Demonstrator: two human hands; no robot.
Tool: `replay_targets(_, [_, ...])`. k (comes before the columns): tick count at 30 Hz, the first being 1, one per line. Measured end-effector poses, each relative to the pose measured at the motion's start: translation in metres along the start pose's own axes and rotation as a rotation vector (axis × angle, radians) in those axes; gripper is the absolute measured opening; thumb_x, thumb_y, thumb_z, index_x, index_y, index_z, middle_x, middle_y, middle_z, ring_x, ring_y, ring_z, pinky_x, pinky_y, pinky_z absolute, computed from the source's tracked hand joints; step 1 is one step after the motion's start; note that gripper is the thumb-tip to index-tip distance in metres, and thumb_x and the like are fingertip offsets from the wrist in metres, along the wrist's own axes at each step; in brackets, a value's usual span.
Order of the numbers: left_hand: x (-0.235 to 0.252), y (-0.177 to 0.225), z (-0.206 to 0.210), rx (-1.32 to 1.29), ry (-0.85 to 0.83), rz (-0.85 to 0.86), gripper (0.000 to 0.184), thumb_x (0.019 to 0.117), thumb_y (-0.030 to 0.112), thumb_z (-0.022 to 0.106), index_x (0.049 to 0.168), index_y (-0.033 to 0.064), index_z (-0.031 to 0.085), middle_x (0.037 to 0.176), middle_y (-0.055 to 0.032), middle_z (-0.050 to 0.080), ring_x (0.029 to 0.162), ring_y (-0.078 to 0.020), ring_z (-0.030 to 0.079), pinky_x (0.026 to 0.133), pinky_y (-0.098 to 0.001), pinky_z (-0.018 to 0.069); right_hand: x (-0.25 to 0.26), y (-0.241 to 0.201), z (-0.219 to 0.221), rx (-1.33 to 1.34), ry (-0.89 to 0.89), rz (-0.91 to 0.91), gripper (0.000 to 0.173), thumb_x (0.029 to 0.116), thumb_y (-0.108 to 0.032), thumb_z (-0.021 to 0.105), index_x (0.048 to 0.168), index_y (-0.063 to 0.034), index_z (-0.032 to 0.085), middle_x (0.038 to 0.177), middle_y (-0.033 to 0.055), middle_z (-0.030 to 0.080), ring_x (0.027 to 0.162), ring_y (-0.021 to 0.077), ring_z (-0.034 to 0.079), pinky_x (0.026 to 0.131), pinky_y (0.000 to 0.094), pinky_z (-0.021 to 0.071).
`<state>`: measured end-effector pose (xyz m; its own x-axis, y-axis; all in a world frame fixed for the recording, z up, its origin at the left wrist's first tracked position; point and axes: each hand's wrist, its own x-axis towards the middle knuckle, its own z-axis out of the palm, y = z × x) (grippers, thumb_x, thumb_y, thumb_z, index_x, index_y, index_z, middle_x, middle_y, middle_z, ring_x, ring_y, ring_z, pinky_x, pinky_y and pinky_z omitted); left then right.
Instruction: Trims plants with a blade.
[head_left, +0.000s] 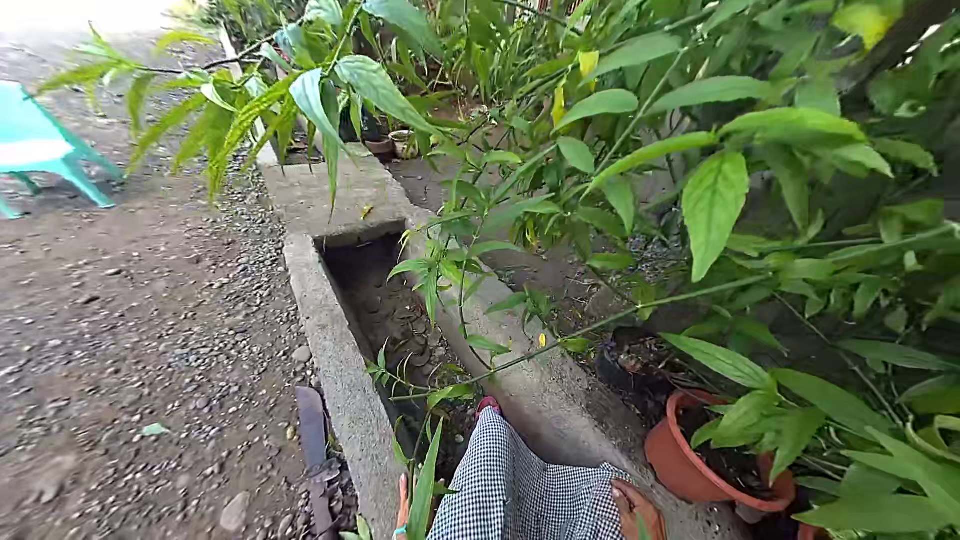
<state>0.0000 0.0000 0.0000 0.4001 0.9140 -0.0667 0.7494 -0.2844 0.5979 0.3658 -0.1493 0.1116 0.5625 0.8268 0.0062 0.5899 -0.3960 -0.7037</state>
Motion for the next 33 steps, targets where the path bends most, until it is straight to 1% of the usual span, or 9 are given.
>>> replay_targets(3, [-0.002,0.028,-0.025,-0.158,0.015,-0.001,0.033,0.0989,-0.001,0.052,0.126,-0.0018,0.070,0.143,-0.0311,0.055,0.143,-0.0520,0.040,0.122,-0.0671,0.0117,0.007,-0.045,-0.015,0.133,0.088,-0.035,0.027,0.1018,-0.005,0.058,0.120,0.0104,0.070,0.113,0.0283,0.072,0.106,0.0389,0.071,0.100,0.0516,0.0523])
replay_targets(6, [0.008,0.081,-0.071,-0.094,-0.249,-0.066,0.035,0.1018,0.002,0.052,0.134,-0.0013,0.065,0.142,-0.0233,0.060,0.139,-0.0396,0.051,0.123,-0.0550,0.0246,0.014,-0.108,-0.041,0.280,0.112,-0.181,0.026,0.1008,-0.004,0.057,0.118,0.0099,0.070,0.108,0.0235,0.074,0.093,0.0296,0.074,0.090,0.0423,0.0586])
replay_targets(8, [0.015,0.107,-0.091,-0.070,-0.367,-0.043,0.042,0.0985,0.000,0.055,0.141,-0.0019,0.058,0.139,-0.0261,0.061,0.133,-0.0425,0.056,0.118,-0.0548,0.0358,0.011,-0.153,-0.058,0.360,0.127,-0.322,0.025,0.0999,-0.003,0.057,0.115,0.0109,0.071,0.106,0.0217,0.075,0.089,0.0241,0.075,0.086,0.0354,0.0597])
replay_targets(11, [0.025,0.134,-0.109,-0.143,-0.365,0.166,0.044,0.0965,-0.005,0.051,0.139,-0.0035,0.059,0.135,-0.0271,0.064,0.127,-0.0419,0.061,0.115,-0.0530,0.0413,0.008,-0.201,-0.077,0.438,0.199,-0.613,0.023,0.0951,-0.002,0.058,0.107,0.0105,0.074,0.099,0.0184,0.076,0.082,0.0158,0.074,0.081,0.0268,0.0600])
replay_targets(15, [0.033,0.178,-0.132,-0.275,-0.412,0.475,0.036,0.0999,-0.001,0.048,0.131,-0.0053,0.065,0.125,-0.0237,0.070,0.119,-0.0348,0.068,0.109,-0.0486,0.0475,0.000,-0.228,-0.100,0.457,0.252,-0.891,0.022,0.0992,-0.008,0.062,0.108,0.0059,0.076,0.102,0.0129,0.077,0.091,0.0080,0.073,0.088,0.0200,0.0581])
replay_targets(18, [0.026,0.230,-0.166,-0.387,-0.428,0.723,0.032,0.0988,0.000,0.052,0.126,-0.0066,0.068,0.120,-0.0221,0.073,0.114,-0.0282,0.071,0.105,-0.0420,0.0514,-0.003,-0.237,-0.114,0.442,0.360,-0.931,0.022,0.0993,-0.011,0.063,0.106,0.0066,0.075,0.107,0.0119,0.078,0.103,0.0062,0.072,0.096,0.0185,0.0542])
replay_targets(23, [0.015,0.302,-0.213,-0.552,-0.396,0.965,0.032,0.0996,0.001,0.051,0.126,-0.0079,0.067,0.116,-0.0144,0.075,0.108,-0.0070,0.070,0.101,-0.0229,0.0513,0.002,-0.221,-0.138,0.517,0.703,-0.802,0.022,0.0956,-0.013,0.066,0.097,0.0077,0.073,0.093,0.0060,0.077,0.090,0.0001,0.071,0.087,0.0193,0.0581])
replay_targets(28, [0.013,0.292,-0.196,-0.825,-0.381,0.810,0.032,0.0999,-0.002,0.050,0.128,-0.0130,0.062,0.115,-0.0129,0.075,0.105,-0.0073,0.072,0.097,-0.0239,0.0553,-0.014,-0.202,-0.152,0.677,0.640,-0.720,0.014,0.0956,-0.010,0.063,0.092,0.0017,0.070,0.078,-0.0087,0.072,0.070,-0.0037,0.067,0.067,0.0170,0.0592])
replay_targets(33, [-0.013,0.231,-0.168,-0.857,-0.264,0.334,0.035,0.0989,-0.007,0.044,0.130,-0.0130,0.059,0.114,-0.0195,0.072,0.098,-0.0146,0.072,0.093,-0.0301,0.0564,-0.018,-0.192,-0.107,0.807,0.264,-0.497,0.011,0.0954,-0.009,0.061,0.088,-0.0160,0.065,0.068,-0.0162,0.066,0.053,-0.0055,0.058,0.049,0.0131,0.0497])
